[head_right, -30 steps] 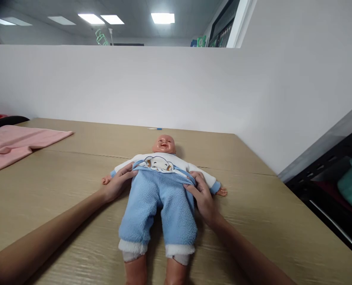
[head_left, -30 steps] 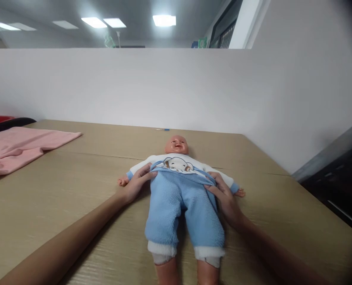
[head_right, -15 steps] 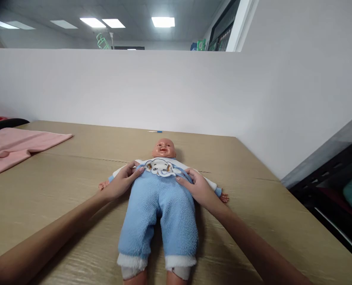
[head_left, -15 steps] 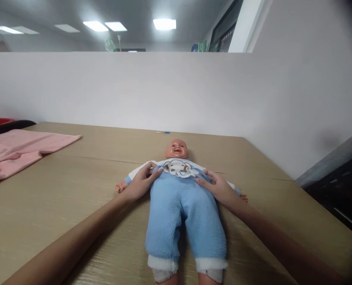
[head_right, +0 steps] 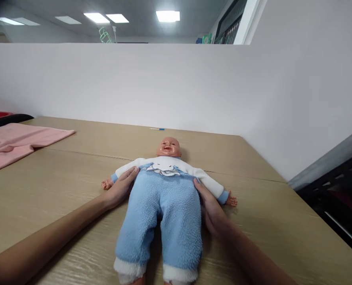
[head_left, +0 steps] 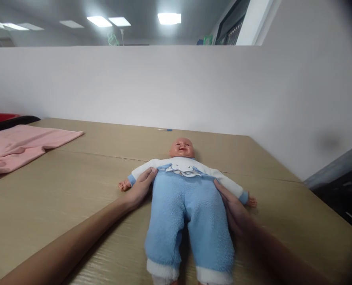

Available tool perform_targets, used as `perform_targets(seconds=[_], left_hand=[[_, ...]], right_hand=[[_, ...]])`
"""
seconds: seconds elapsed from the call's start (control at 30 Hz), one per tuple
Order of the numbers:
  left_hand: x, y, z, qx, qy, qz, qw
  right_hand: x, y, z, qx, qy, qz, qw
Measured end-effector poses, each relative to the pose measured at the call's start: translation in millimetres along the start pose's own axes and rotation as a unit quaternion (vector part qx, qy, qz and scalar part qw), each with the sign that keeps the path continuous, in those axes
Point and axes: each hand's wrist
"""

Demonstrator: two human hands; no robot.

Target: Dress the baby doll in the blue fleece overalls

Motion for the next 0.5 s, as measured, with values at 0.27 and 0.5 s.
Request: perform_targets(seconds=[0.27,0.5], left_hand=[[-5,-14,12.0,0.211,0.018,-0.077,0.974],[-8,-21,31.9,0.410,0.044,-0.192,0.891]], right_hand=[[9,0,4,-0.021,0.065,0.083,0.994],[-4,19,16,-0.284,0.144,0.170,0.933]])
Point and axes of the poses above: each hand's wrist, its own x-axis towards the middle knuckle, its own z-axis out of the back of the hand, y = z × x, and after that the axes turned 14 degrees about z, right-handed
